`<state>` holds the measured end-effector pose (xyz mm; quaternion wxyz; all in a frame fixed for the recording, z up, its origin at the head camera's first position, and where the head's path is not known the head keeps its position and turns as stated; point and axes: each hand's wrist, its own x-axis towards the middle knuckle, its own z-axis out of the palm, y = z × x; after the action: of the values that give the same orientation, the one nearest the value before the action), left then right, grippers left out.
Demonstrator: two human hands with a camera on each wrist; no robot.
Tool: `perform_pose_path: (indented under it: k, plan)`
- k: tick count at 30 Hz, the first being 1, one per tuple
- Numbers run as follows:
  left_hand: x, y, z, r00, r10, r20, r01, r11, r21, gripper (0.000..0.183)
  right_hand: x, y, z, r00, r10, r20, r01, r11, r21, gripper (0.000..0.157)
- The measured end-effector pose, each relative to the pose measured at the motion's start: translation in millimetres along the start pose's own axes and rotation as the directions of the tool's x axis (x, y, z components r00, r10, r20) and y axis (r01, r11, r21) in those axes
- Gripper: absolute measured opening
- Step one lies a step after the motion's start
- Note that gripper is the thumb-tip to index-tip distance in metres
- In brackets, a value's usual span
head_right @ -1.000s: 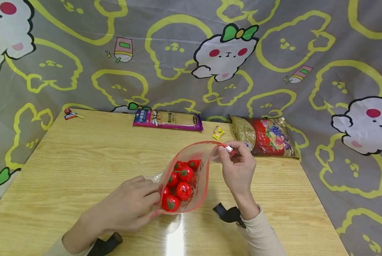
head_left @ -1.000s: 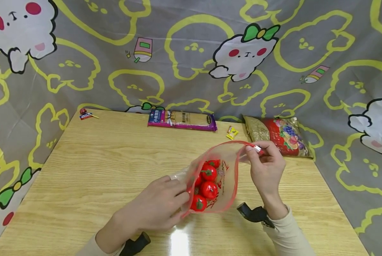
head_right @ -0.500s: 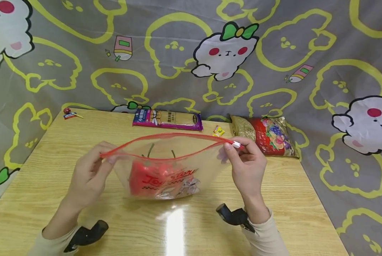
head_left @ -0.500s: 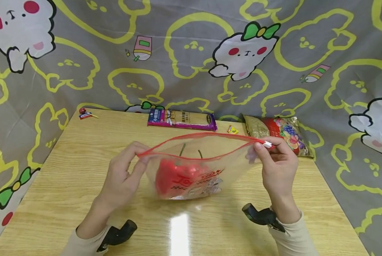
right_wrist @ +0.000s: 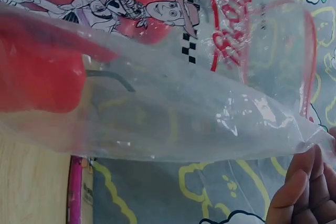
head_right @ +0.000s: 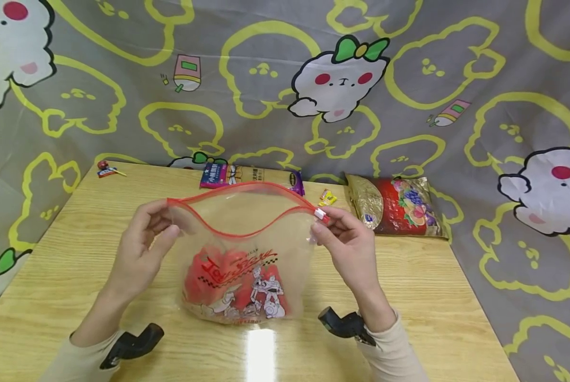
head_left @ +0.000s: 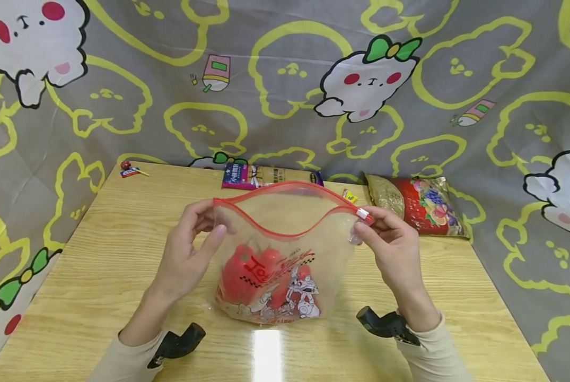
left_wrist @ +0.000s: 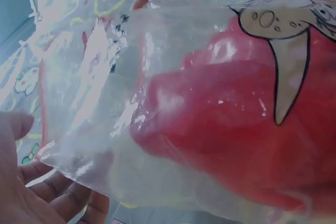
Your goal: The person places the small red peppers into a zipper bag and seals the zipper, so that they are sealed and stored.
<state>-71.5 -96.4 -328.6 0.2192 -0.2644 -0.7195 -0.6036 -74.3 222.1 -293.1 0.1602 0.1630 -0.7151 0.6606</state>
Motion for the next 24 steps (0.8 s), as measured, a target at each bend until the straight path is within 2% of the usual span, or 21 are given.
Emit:
perform_pose_path:
  k: [5,8,11,14,18,24]
  plan:
    - [1.3,1.7,-1.5,1.0,0.006,-0.027,-0.004,0.994,0.109,0.03,0,0,-0.6,0.998,-0.041,0.041,0.041,0.999,-0.007,0.02]
    - [3.7,1.0,-5.2,0.997,0.061,-0.047,-0.054,0.99,0.13,0.026,1,-1,-1.6,0.998,-0.058,0.028,0.058,0.998,-0.014,0.016]
    - [8.9,-1.1,-13.3,0.992,0.117,-0.039,-0.11,0.983,0.149,0.022,1,-2,-4.7,0.996,-0.083,0.017,0.083,0.996,-0.027,0.014]
    - [14.6,-4.2,-24.3,0.992,0.126,0.002,-0.125,0.978,0.168,0.022,3,-1,-9.5,0.991,-0.131,0.027,0.131,0.991,-0.016,0.014]
    - [19.4,-4.6,-37.1,0.994,0.091,0.058,-0.102,0.969,0.227,0.022,3,-1,-14.7,0.981,-0.183,0.07,0.184,0.983,-0.007,0.016]
    - [27.0,0.8,-44.5,0.984,0.111,0.141,-0.145,0.955,0.26,0.027,4,-1,-17.9,0.967,-0.217,0.13,0.23,0.969,-0.091,0.015]
